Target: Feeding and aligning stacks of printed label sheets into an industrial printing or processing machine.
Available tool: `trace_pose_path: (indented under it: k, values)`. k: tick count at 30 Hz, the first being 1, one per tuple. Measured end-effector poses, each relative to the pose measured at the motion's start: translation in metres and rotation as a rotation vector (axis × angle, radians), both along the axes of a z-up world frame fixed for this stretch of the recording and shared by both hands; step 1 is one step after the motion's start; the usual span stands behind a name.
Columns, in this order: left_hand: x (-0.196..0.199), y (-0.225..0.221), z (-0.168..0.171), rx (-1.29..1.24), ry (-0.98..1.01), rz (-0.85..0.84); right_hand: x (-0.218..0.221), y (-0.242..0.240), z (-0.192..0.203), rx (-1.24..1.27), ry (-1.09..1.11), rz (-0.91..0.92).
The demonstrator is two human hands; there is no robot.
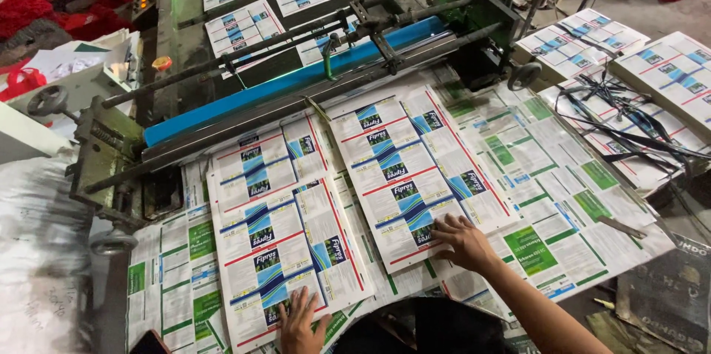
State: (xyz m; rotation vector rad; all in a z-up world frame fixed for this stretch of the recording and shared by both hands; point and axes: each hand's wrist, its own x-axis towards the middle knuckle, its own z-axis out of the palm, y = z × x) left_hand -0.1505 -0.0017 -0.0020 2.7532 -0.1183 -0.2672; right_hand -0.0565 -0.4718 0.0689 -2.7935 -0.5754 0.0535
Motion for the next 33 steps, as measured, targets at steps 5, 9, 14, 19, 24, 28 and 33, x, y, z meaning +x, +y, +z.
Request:
trace_pose_path:
  k: [5, 9, 14, 19, 24, 28, 33]
  values:
    - [0.001, -0.005, 0.002, 0.007, -0.081, 0.01, 0.018, -0.005, -0.001, 0.041, -0.057, 0.093]
    - [-0.001, -0.017, 0.007, 0.005, -0.388, 0.055, 0.037, -0.014, 0.001, -0.055, 0.086, -0.043]
    - [-0.016, -0.023, -0.007, 0.009, -0.686, 0.079, -0.006, 0.011, 0.057, 0.072, -0.432, 0.091]
    - [-0.018, -0.031, 0.01, -0.156, -0.649, 0.13, -0.032, 0.021, 0.01, -0.054, -0.382, -0.059]
    - [-0.018, -0.031, 0.014, -0.183, -0.631, 0.142, -0.022, 0.014, -0.035, -0.028, -0.348, -0.116]
    - [-0.017, -0.031, 0.016, -0.178, -0.625, 0.134, 0.0, 0.015, -0.04, -0.031, -0.314, -0.145]
    - [-0.017, -0.032, 0.016, -0.183, -0.63, 0.148, 0.037, 0.021, -0.041, -0.021, -0.334, -0.156]
